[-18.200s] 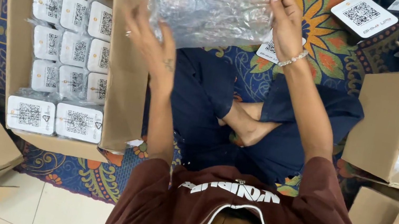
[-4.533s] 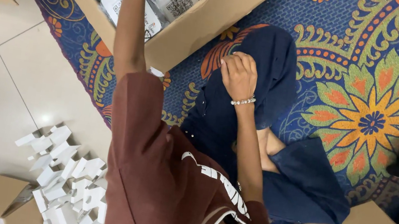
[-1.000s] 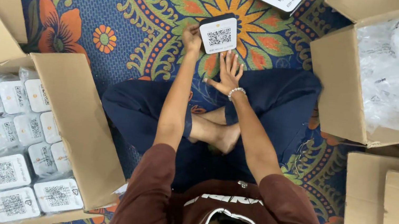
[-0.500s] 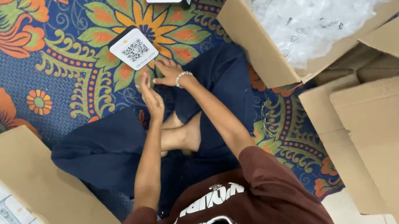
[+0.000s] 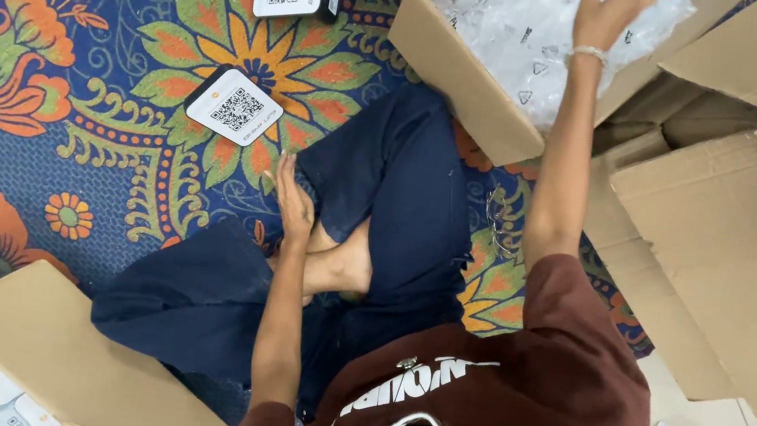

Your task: The person sits on a patterned rug and packs small white square devices into a cardboard box. They pick up each device, place it into a clear plastic bag, and then arrange the bagged items inside the box.

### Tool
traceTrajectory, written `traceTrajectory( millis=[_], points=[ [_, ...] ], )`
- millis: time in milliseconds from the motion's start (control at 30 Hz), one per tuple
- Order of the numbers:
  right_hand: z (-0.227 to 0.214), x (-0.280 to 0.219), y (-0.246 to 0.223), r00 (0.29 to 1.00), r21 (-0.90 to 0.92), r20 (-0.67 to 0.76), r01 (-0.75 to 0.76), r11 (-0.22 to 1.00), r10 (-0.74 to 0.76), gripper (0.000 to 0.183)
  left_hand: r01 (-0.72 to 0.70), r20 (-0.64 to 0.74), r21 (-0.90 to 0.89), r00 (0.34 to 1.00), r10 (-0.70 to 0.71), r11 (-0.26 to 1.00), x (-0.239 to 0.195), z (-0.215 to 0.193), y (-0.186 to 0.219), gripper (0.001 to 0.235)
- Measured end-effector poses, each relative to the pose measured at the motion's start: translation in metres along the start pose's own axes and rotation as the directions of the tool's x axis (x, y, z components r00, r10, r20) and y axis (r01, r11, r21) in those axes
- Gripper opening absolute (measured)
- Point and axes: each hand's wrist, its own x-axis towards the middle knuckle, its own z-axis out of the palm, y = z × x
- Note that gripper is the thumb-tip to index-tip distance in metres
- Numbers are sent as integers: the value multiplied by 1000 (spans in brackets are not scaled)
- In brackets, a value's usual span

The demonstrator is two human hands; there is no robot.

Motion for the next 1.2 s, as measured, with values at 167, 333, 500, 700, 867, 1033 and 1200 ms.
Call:
traceTrajectory(
  millis=[167,333,500,700,867,1033,1200],
  points=[
    [-26,-5,41,963,317,266,-129,940,43,25,-94,42,201,995,88,975,3,1,4,51],
    [-19,4,-10,970,800,94,-207,563,222,27,-79,9,203,997,79,976,4,4,2,46],
    [-38,-17,-112,956,967,220,-240,88,197,45,-21,-17,213,1000,25,977,11,2,19,37],
    [-30,-67,-238,899,901,434,-433,31,-61,67,6,-204,34,979,1,999,33,-28,98,43],
    [-21,-100,-300,784,838,504,-345,422,-362,83,-176,-224,-699,974,21,694,67,-60,161,91],
    [-45,-119,-346,627,807,580,-355,472,-519,89,-41,-202,-736,966,-161,676,76,-95,138,75],
    [-45,-117,-357,729,837,489,-240,491,-479,90,15,-303,-737,887,-349,676,56,-105,73,35]
  ],
)
